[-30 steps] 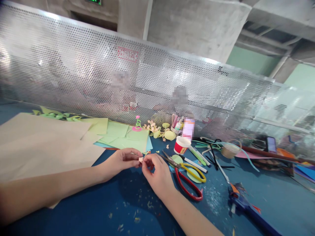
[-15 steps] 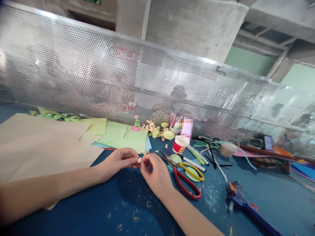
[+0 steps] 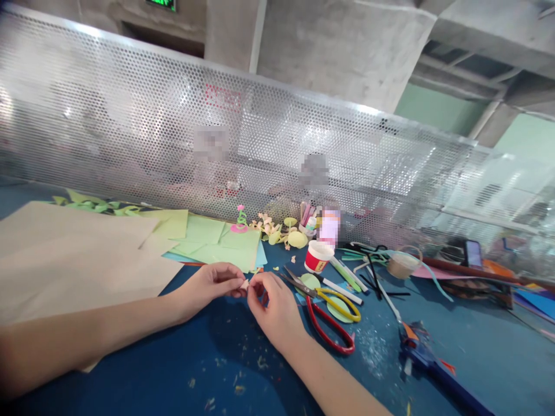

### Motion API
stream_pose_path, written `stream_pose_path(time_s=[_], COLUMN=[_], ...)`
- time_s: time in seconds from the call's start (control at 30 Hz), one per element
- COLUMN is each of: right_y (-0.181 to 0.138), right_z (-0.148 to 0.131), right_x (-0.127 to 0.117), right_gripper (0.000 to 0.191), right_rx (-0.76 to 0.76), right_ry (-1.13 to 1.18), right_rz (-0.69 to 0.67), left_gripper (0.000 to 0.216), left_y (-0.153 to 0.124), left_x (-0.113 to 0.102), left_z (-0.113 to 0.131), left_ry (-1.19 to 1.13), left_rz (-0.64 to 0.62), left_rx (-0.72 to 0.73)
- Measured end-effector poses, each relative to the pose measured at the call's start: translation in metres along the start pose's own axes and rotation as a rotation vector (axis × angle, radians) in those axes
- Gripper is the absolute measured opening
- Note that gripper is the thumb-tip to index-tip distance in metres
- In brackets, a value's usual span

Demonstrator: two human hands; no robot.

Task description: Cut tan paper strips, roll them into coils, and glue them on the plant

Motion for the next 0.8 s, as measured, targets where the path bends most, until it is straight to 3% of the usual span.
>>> stream_pose_path(time_s=[0.47, 0.63, 0.8], right_y=[0.011, 0.025, 0.033], right_z=[0.004, 0.032, 0.073], right_x=[-0.008, -0.020, -0.037], right_gripper=[0.007, 0.012, 0.019], right_rx=[0.072, 0.149, 0.341], right_ry=[-0.107, -0.321, -0.539], right_rz=[0.026, 0.007, -0.083], left_gripper=[0.017, 0.017, 0.014], left_y=[0.001, 0.000, -0.002], left_x=[-0.003, -0.002, 0.001], left_z=[-0.001, 0.001, 0.004], left_ry=[0.009, 0.112, 0.155], left_rz=[0.067, 0.030, 0.007], left_rx=[-0.059, -0.076, -0.105])
Point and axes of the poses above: each hand's wrist, its own y-axis towards the middle knuckle, its own x-axis out of the palm, z = x × y, the point moved 2 cm from there along y, towards the middle knuckle, and after that the axes turned 10 degrees about -y, right-handed, at the moved point
